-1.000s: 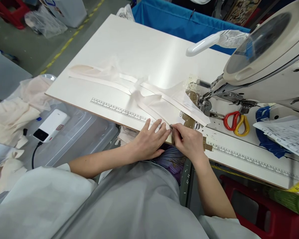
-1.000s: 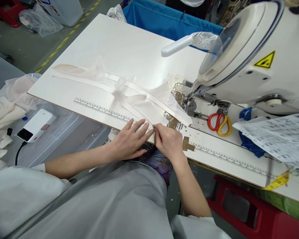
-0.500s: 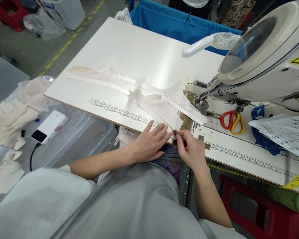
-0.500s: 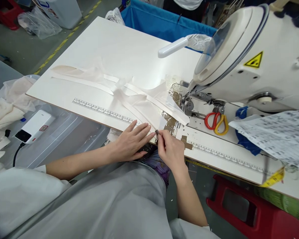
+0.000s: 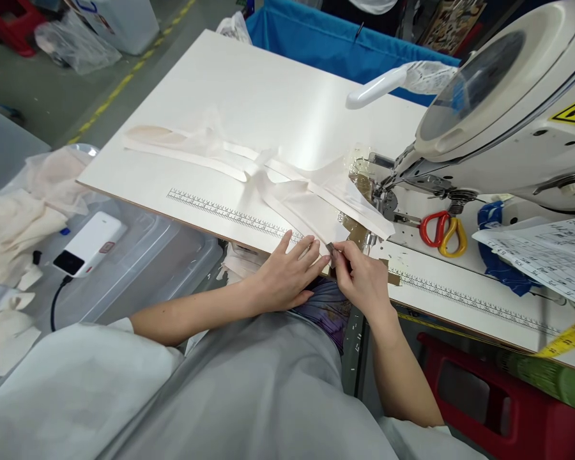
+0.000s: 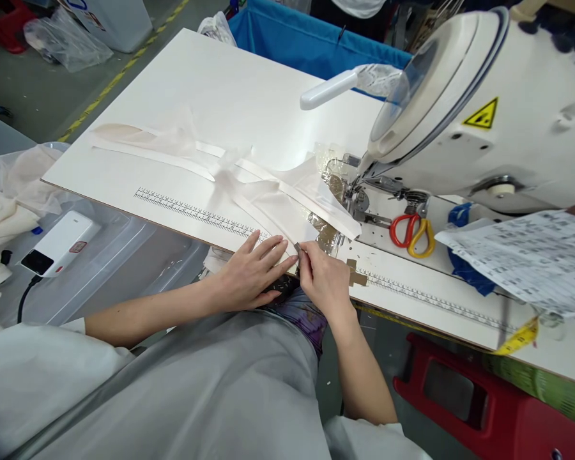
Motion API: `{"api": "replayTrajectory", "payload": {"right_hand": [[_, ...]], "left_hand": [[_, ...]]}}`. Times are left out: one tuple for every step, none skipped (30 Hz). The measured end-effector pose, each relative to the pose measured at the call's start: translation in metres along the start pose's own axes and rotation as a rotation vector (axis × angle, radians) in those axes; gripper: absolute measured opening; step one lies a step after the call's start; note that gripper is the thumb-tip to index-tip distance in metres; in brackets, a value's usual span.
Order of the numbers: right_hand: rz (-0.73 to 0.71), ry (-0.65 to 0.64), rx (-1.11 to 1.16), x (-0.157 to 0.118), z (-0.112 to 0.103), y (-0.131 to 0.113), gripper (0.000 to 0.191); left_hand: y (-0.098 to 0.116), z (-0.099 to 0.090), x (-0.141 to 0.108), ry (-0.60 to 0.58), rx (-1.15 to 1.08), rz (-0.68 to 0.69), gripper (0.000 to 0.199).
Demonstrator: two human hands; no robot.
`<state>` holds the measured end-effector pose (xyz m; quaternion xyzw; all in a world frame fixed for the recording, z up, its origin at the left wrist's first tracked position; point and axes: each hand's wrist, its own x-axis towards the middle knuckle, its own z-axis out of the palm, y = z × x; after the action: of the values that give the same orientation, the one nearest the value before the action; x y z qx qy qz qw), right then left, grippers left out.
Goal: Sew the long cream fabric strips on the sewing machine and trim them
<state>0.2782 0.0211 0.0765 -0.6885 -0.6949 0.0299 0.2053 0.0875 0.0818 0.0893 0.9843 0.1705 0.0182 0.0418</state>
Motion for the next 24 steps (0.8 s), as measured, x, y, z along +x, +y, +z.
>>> {"api": "replayTrajectory", "payload": {"right_hand": [[-0.003, 0.006, 0.005, 0.000, 0.000, 0.000, 0.025], [-0.006, 0.015, 0.013, -0.001, 0.000, 0.000, 0.024], [-0.007, 0.024, 0.025, -0.001, 0.001, 0.000, 0.024], [-0.008, 0.032, 0.039, -0.002, 0.001, 0.000, 0.024], [-0.010, 0.039, 0.052, -0.002, 0.001, 0.001, 0.024], [-0.013, 0.043, 0.059, -0.002, 0.001, 0.001, 0.024], [-0.019, 0.045, 0.058, -0.003, 0.001, 0.001, 0.023], [-0.027, 0.045, 0.048, -0.002, 0.001, 0.001, 0.023], [-0.034, 0.043, 0.032, -0.002, 0.002, 0.001, 0.023], [-0.039, 0.043, 0.016, -0.001, 0.002, 0.001, 0.023], [-0.043, 0.043, 0.001, 0.000, 0.002, 0.000, 0.023], [-0.047, 0.046, -0.010, 0.000, 0.002, -0.001, 0.023], [-0.054, 0.049, -0.017, 0.001, 0.002, -0.002, 0.023], [-0.063, 0.051, -0.023, 0.001, 0.001, -0.002, 0.024], [-0.076, 0.049, -0.030, 0.001, 0.000, -0.002, 0.025], [-0.093, 0.043, -0.037, 0.001, -0.002, -0.002, 0.025], [-0.109, 0.030, -0.045, 0.000, -0.005, -0.001, 0.025], [-0.119, 0.010, -0.054, -0.002, -0.009, 0.000, 0.025], [-0.118, -0.015, -0.051, -0.004, -0.013, 0.002, 0.024], [-0.104, -0.041, -0.026, -0.007, -0.017, 0.004, 0.023], [-0.074, -0.058, 0.021, -0.009, -0.021, 0.005, 0.021], [-0.032, -0.061, 0.079, -0.012, -0.023, 0.006, 0.020], [0.013, -0.052, 0.139, -0.014, -0.025, 0.007, 0.019], [0.053, -0.031, 0.186, -0.016, -0.026, 0.007, 0.019]], "left_hand": [[0.000, 0.000, 0.000, 0.002, 0.002, -0.001, 0.071], [0.000, 0.000, 0.000, 0.004, 0.005, -0.002, 0.071], [0.000, 0.000, 0.000, 0.007, 0.008, -0.004, 0.071], [0.000, 0.000, 0.000, 0.010, 0.011, -0.004, 0.071], [0.000, 0.000, 0.000, 0.012, 0.012, -0.004, 0.070], [0.000, -0.001, 0.000, 0.013, 0.013, -0.003, 0.070], [0.000, -0.001, 0.000, 0.012, 0.013, -0.002, 0.069], [0.000, -0.001, 0.000, 0.009, 0.013, -0.002, 0.070], [0.001, -0.001, 0.000, 0.006, 0.013, -0.002, 0.070], [0.001, -0.001, 0.000, 0.002, 0.014, -0.003, 0.071], [0.001, -0.001, 0.000, -0.001, 0.016, -0.003, 0.071], [0.001, -0.001, 0.000, -0.002, 0.017, -0.003, 0.072], [0.000, -0.001, 0.000, -0.002, 0.019, -0.003, 0.072], [0.000, -0.001, 0.000, -0.001, 0.020, -0.003, 0.072], [0.000, -0.001, 0.000, -0.001, 0.020, -0.003, 0.072], [0.000, -0.001, 0.000, -0.001, 0.020, -0.003, 0.071], [0.000, -0.001, 0.000, -0.003, 0.020, -0.003, 0.071], [0.001, -0.001, 0.000, -0.005, 0.020, -0.005, 0.070], [0.001, -0.002, 0.000, -0.009, 0.019, -0.006, 0.070], [0.001, -0.002, 0.000, -0.012, 0.018, -0.009, 0.070], [0.002, -0.002, 0.000, -0.014, 0.016, -0.014, 0.070], [0.002, -0.002, 0.000, -0.015, 0.012, -0.020, 0.070], [0.002, -0.001, 0.000, -0.013, 0.004, -0.025, 0.070], [0.002, 0.000, 0.001, -0.011, -0.007, -0.025, 0.070]]}}
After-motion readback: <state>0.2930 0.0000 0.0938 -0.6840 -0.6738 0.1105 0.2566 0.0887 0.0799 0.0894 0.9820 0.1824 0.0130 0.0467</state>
